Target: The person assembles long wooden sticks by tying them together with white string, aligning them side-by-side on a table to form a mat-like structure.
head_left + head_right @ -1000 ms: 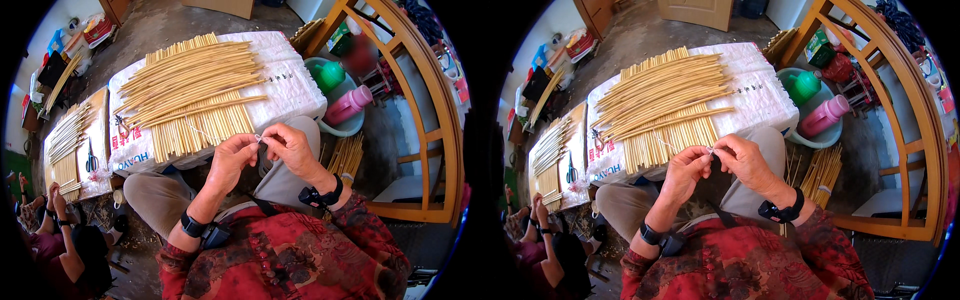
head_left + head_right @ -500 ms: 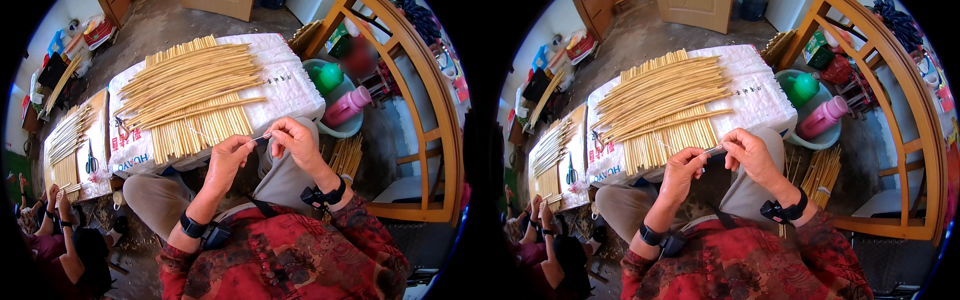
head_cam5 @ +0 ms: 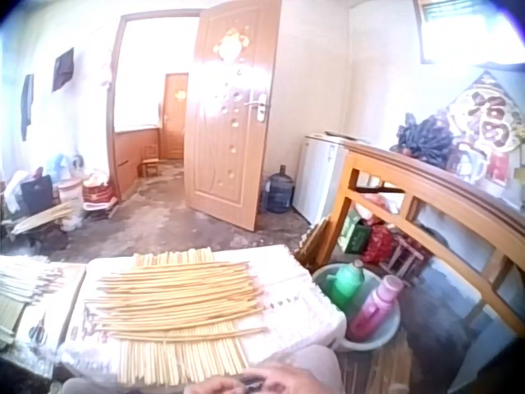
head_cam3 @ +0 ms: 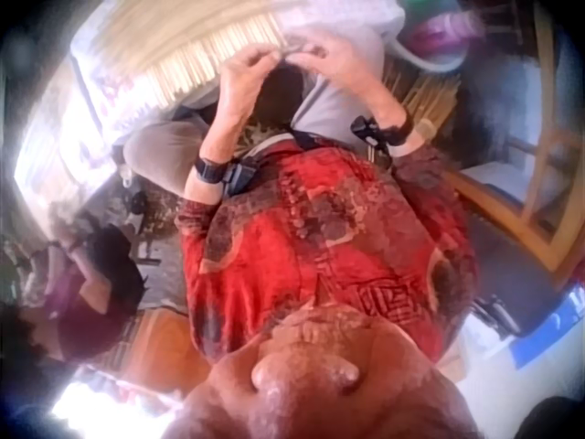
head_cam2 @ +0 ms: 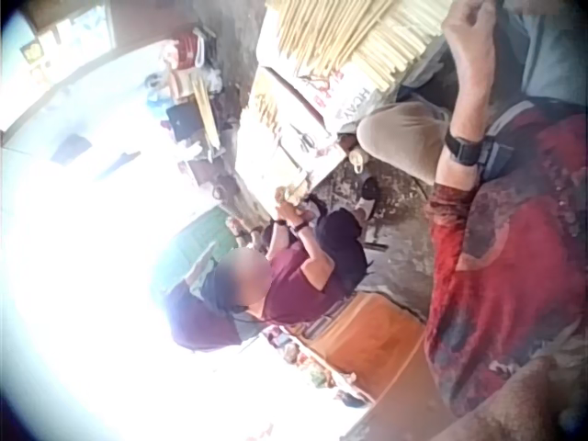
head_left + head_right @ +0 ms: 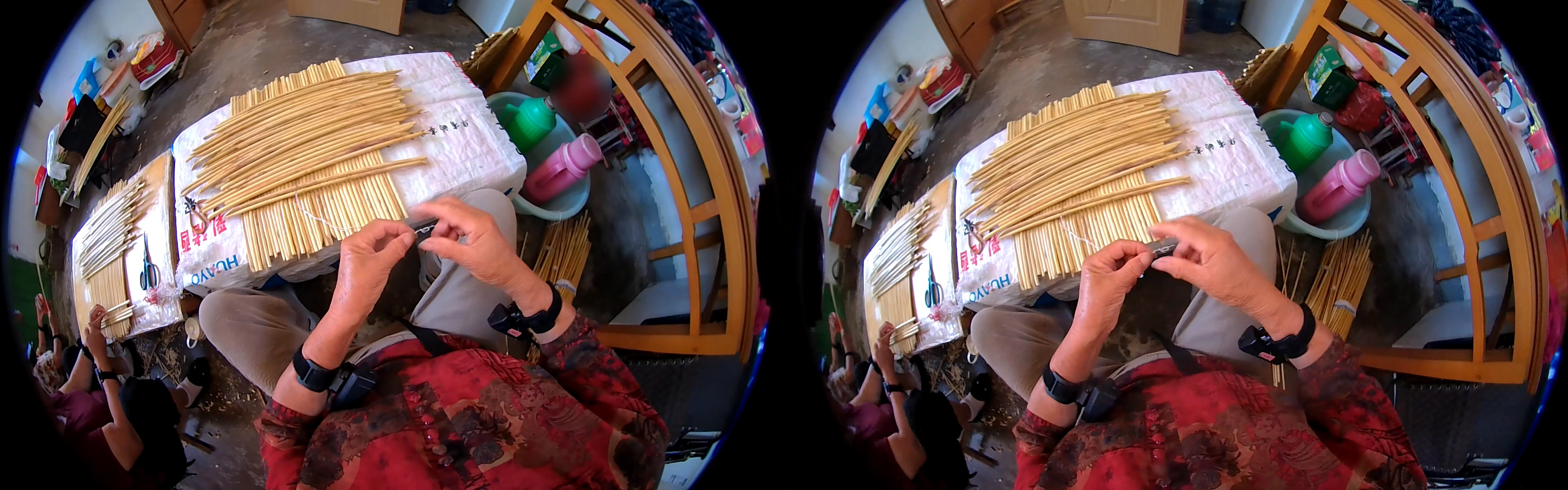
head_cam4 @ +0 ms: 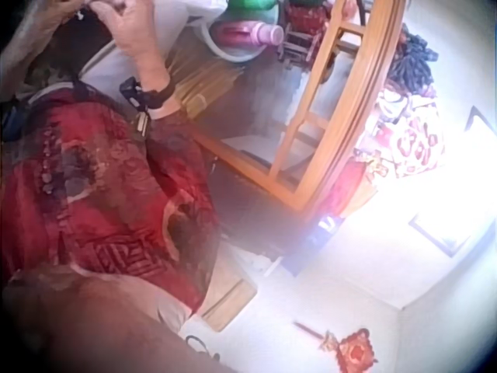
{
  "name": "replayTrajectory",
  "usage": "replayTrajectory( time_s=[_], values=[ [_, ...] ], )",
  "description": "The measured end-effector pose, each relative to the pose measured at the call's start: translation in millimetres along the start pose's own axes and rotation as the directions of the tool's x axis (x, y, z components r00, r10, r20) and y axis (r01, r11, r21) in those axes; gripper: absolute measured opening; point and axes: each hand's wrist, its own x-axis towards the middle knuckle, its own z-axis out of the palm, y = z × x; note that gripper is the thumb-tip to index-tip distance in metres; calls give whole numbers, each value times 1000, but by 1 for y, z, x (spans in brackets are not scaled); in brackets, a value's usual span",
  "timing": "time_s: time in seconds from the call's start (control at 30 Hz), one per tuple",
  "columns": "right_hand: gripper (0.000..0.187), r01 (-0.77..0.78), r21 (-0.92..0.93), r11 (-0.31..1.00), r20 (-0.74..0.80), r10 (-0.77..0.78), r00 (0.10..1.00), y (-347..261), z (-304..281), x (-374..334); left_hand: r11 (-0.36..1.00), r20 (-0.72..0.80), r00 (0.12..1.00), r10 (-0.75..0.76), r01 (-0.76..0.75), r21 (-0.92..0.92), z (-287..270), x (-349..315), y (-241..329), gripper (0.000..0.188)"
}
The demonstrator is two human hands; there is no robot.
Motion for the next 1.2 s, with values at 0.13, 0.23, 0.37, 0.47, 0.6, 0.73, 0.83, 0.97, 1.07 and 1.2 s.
replayTrajectory(
  time_s=[0.13,0.23,0.37,0.47,0.6,0.73,0.83,0.97,1.07,1.2],
  values=[
    [11,-165,63,984,-11,166,986,3,5,-2,999,16,1000,19,-19,-31,1,-1,-2,10],
    [10,-87,-4,996,36,87,996,5,-1,-1,1000,30,999,-22,23,-11,0,-1,2,10],
    [8,153,-279,948,14,-155,988,7,-1,-1,1000,24,1000,-10,10,2,0,-3,0,10],
    [8,115,-268,957,-14,-123,992,8,-1,-2,1000,32,999,12,-11,-23,1,-3,-3,10],
    [7,-160,25,987,23,159,987,1,-6,-3,995,31,998,-54,56,-79,1,0,0,10],
    [8,-202,117,972,24,201,979,6,-9,-4,983,14,996,-91,92,-161,-1,0,2,10],
    [6,-284,123,951,44,281,959,6,-13,-3,981,7,995,-98,98,-165,-3,1,2,10],
    [7,-298,145,943,60,293,954,3,-9,-1,976,14,993,-116,117,-184,-5,1,0,10],
    [10,-291,246,924,27,294,956,9,-6,0,975,18,994,-104,105,-196,-4,2,-1,10],
    [20,-253,364,897,17,265,964,10,-4,1,976,10,996,-92,92,-197,-6,3,-3,10]
  ],
)
